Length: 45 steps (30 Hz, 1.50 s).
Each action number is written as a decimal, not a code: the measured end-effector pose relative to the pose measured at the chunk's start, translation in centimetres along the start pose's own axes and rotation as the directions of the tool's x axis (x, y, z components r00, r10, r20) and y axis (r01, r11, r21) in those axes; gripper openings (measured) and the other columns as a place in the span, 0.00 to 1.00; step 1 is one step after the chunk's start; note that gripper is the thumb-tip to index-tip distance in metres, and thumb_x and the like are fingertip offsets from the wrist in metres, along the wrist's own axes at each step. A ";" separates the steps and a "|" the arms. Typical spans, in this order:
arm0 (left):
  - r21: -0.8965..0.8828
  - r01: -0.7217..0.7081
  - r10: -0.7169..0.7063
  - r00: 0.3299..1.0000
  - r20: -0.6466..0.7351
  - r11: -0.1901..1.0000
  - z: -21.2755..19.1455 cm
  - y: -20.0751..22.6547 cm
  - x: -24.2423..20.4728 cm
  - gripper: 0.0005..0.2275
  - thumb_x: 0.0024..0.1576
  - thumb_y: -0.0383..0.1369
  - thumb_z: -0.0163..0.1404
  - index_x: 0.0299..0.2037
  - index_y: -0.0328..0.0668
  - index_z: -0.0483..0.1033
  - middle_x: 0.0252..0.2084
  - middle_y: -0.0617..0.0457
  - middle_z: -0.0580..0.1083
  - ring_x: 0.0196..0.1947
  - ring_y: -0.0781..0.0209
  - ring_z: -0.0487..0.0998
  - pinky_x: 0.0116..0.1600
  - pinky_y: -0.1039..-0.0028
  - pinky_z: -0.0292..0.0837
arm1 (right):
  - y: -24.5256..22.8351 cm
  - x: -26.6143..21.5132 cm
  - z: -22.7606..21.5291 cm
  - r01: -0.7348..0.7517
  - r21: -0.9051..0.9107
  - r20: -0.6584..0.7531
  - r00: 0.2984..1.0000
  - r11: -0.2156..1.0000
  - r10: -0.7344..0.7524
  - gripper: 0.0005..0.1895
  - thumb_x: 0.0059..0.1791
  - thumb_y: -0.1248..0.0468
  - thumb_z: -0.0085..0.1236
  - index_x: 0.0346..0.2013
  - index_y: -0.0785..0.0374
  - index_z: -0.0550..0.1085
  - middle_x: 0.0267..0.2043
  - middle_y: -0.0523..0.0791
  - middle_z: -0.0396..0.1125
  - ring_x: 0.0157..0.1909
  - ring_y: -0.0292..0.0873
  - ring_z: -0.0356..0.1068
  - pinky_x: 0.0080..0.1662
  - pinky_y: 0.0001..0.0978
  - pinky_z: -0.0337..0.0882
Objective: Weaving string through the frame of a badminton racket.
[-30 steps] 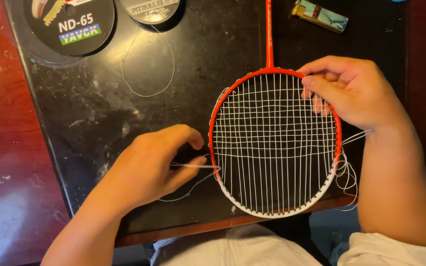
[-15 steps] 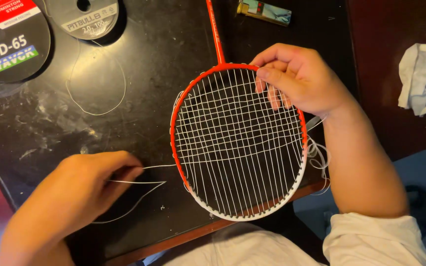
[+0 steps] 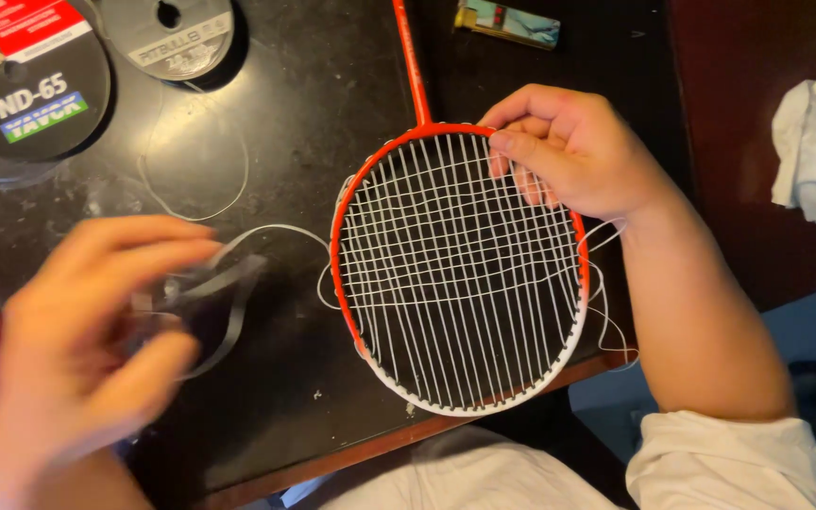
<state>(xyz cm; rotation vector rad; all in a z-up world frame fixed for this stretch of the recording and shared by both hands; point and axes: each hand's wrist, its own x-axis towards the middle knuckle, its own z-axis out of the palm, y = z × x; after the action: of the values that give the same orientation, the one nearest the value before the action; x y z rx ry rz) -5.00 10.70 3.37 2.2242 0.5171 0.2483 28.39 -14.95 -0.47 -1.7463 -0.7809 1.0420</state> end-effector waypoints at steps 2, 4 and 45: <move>-0.124 -0.185 0.206 0.962 0.180 0.975 1.7 2.7 1.1 0.27 0.40 0.24 0.48 0.55 0.43 0.75 0.58 0.48 0.73 0.36 0.63 0.77 0.34 0.79 0.71 | 0.0 0.2 0.4 0.007 0.023 0.032 0.999 1.000 -0.008 0.09 0.56 0.65 0.52 0.50 0.65 0.73 0.32 0.41 0.72 0.23 0.27 0.64 0.24 0.17 0.64; -0.176 -0.157 0.217 0.887 0.409 0.972 3.8 3.3 1.5 0.28 0.41 0.33 0.52 0.57 0.44 0.75 0.61 0.49 0.72 0.35 0.57 0.82 0.32 0.74 0.76 | -0.1 0.1 0.5 -0.032 -0.043 -0.024 0.999 0.999 0.031 0.09 0.56 0.66 0.53 0.50 0.65 0.73 0.32 0.42 0.72 0.22 0.27 0.64 0.23 0.18 0.63; -0.262 0.224 -0.184 0.968 0.168 0.939 1.4 1.8 0.3 0.28 0.49 0.27 0.59 0.62 0.43 0.66 0.28 0.55 0.78 0.24 0.72 0.73 0.26 0.75 0.67 | 0.8 -0.1 -0.4 -0.040 0.012 -0.087 0.995 0.999 0.041 0.09 0.57 0.68 0.51 0.51 0.69 0.73 0.33 0.45 0.71 0.22 0.30 0.62 0.24 0.19 0.61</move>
<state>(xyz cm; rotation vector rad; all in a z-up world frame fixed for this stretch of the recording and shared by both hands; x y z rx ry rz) -3.74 8.89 3.86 1.8811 0.5929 0.0490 28.79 -15.44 -1.07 -1.7931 -0.6864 0.9880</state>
